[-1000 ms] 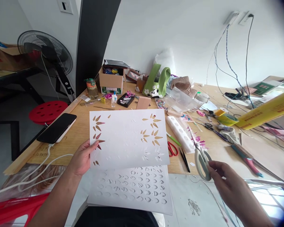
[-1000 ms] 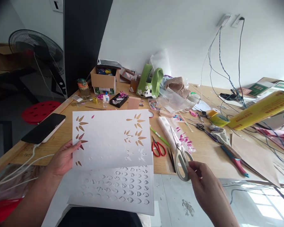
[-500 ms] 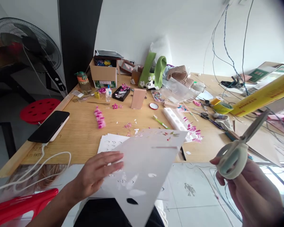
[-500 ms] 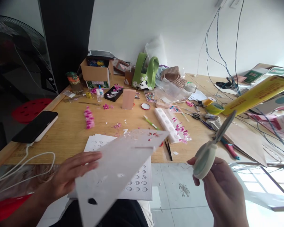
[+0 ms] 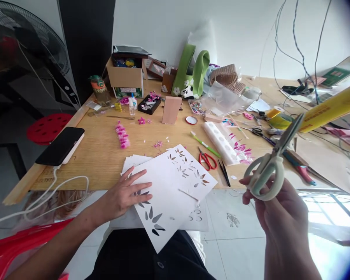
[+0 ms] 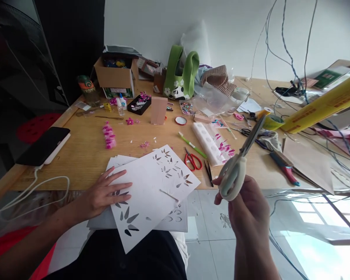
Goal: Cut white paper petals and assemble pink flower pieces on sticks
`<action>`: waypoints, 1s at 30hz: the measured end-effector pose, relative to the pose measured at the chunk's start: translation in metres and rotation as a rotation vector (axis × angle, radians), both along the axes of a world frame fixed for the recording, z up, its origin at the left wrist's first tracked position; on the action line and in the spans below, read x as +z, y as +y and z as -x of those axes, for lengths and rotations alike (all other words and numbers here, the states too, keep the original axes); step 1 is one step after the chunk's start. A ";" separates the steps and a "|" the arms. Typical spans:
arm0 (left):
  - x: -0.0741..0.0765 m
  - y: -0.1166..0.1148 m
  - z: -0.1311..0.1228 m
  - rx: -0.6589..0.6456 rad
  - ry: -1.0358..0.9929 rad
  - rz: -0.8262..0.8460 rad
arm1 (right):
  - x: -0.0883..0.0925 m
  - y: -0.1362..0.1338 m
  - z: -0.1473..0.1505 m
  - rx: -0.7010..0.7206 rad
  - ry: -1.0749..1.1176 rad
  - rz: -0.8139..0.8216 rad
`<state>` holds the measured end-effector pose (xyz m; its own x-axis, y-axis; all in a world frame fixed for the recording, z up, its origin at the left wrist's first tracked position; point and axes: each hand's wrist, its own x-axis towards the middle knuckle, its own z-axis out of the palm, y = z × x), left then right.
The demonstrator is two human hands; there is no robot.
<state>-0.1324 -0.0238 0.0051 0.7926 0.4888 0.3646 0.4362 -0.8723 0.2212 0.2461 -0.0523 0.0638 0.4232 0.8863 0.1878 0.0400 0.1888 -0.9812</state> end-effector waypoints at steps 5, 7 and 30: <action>-0.005 -0.003 0.001 0.033 0.000 0.009 | -0.006 0.002 0.018 0.086 0.050 -0.025; -0.006 -0.005 -0.001 0.049 -0.019 0.002 | -0.006 0.001 0.022 0.115 0.077 -0.042; -0.008 -0.012 -0.028 0.018 0.008 -0.161 | -0.042 0.007 0.061 0.556 -1.377 0.282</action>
<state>-0.1047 -0.0357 -0.0030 0.7875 0.4388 0.4328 0.4535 -0.8881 0.0753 0.1854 -0.0457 0.0219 -0.3274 0.9435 -0.0517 0.9202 0.3059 -0.2441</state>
